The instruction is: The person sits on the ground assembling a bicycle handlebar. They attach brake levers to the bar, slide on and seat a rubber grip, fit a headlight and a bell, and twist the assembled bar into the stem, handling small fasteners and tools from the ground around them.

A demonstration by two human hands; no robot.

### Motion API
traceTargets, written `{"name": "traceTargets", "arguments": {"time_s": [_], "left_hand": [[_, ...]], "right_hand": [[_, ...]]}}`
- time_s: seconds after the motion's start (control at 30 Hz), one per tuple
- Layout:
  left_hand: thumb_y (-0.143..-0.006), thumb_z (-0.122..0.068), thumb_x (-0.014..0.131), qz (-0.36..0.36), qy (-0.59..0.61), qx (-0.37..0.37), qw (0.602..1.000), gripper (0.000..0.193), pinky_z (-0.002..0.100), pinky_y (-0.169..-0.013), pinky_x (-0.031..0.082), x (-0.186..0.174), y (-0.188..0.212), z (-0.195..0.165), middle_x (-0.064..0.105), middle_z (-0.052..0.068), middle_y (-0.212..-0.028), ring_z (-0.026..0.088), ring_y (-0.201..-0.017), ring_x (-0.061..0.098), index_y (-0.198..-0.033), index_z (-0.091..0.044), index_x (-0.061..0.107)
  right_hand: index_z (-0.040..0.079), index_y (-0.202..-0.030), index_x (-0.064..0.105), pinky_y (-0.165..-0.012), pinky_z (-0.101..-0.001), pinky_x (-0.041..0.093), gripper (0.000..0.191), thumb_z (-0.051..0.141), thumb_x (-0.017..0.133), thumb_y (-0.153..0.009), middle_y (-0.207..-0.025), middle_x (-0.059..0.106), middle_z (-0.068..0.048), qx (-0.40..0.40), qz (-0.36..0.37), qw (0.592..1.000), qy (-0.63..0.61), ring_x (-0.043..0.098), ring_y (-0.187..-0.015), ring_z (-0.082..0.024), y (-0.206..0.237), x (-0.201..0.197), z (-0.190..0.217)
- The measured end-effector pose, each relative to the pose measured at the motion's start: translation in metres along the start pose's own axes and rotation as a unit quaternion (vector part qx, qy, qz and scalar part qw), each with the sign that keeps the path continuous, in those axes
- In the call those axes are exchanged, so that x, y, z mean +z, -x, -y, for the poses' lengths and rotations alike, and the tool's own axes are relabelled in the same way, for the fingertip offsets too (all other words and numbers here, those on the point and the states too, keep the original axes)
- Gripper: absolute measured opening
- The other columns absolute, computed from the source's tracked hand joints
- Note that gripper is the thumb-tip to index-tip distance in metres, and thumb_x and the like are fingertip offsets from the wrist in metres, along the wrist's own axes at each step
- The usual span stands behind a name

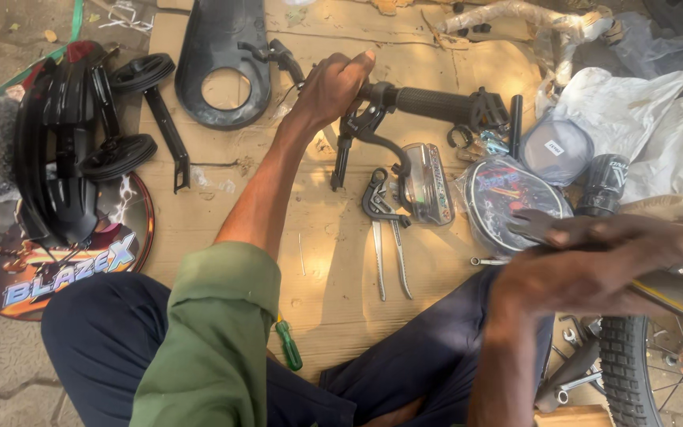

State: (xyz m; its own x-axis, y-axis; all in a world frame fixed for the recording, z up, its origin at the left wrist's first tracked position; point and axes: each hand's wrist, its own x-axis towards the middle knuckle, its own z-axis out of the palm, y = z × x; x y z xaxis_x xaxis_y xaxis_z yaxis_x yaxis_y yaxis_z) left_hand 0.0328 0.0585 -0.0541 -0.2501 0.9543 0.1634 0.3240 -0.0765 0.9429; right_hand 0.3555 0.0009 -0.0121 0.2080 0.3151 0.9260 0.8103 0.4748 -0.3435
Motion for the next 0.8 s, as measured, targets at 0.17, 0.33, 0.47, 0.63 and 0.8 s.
{"name": "traceTargets", "arguments": {"time_s": [0.17,0.33,0.47,0.63,0.8], "left_hand": [[-0.099,-0.052,0.037,-0.001,0.01,-0.02,1.0,0.068,0.04,-0.055,0.042,-0.006,0.001,0.002,0.046,0.003,-0.044,0.019,-0.046,0.047,-0.05,-0.007,0.05],[-0.1,-0.054,0.038,-0.01,0.011,-0.035,0.999,0.067,0.041,-0.054,0.041,0.0,0.0,0.009,0.044,0.002,-0.047,0.019,-0.046,0.045,-0.052,-0.008,0.047],[-0.1,-0.053,0.039,-0.005,0.025,-0.023,0.999,0.067,0.041,-0.055,0.042,0.0,-0.004,0.016,0.046,0.005,-0.047,0.021,-0.046,0.046,-0.054,-0.005,0.048],[-0.099,-0.053,0.042,-0.039,0.012,-0.01,0.999,0.067,0.042,-0.059,0.047,0.001,-0.005,0.023,0.054,0.006,-0.049,0.022,-0.049,0.054,-0.057,-0.003,0.056],[-0.1,-0.054,0.036,-0.023,0.014,-0.015,1.0,0.073,0.043,-0.059,0.047,0.008,-0.007,0.023,0.051,0.007,-0.045,0.024,-0.048,0.052,-0.052,-0.002,0.052]], "right_hand": [[-0.007,-0.132,0.043,-0.081,-0.0404,0.05,0.033,0.009,0.06,-0.108,-0.109,0.061,-0.026,0.056,0.295,0.954,0.027,0.062,-0.098,-0.031,0.019,0.015,0.016],[-0.002,-0.123,0.049,-0.063,-0.0306,0.045,0.016,0.005,0.057,-0.113,-0.086,0.049,-0.02,0.17,0.203,0.917,-0.297,0.051,-0.069,-0.02,0.02,0.005,0.004],[-0.005,-0.137,0.048,-0.054,-0.0358,0.054,0.036,0.008,0.061,-0.105,-0.111,0.059,-0.029,0.066,0.062,0.953,0.29,0.07,-0.078,-0.027,0.039,0.033,0.0],[-0.002,-0.138,0.047,-0.077,-0.0573,0.049,0.032,0.01,0.053,-0.108,-0.105,0.063,-0.031,-0.023,0.379,0.923,-0.059,0.062,-0.088,-0.047,0.048,0.026,0.022],[-0.004,-0.131,0.045,-0.06,-0.0535,0.031,0.024,0.008,0.05,-0.111,-0.07,0.042,-0.021,0.307,0.112,0.904,-0.275,0.036,-0.06,-0.041,0.031,0.012,0.043]]}}
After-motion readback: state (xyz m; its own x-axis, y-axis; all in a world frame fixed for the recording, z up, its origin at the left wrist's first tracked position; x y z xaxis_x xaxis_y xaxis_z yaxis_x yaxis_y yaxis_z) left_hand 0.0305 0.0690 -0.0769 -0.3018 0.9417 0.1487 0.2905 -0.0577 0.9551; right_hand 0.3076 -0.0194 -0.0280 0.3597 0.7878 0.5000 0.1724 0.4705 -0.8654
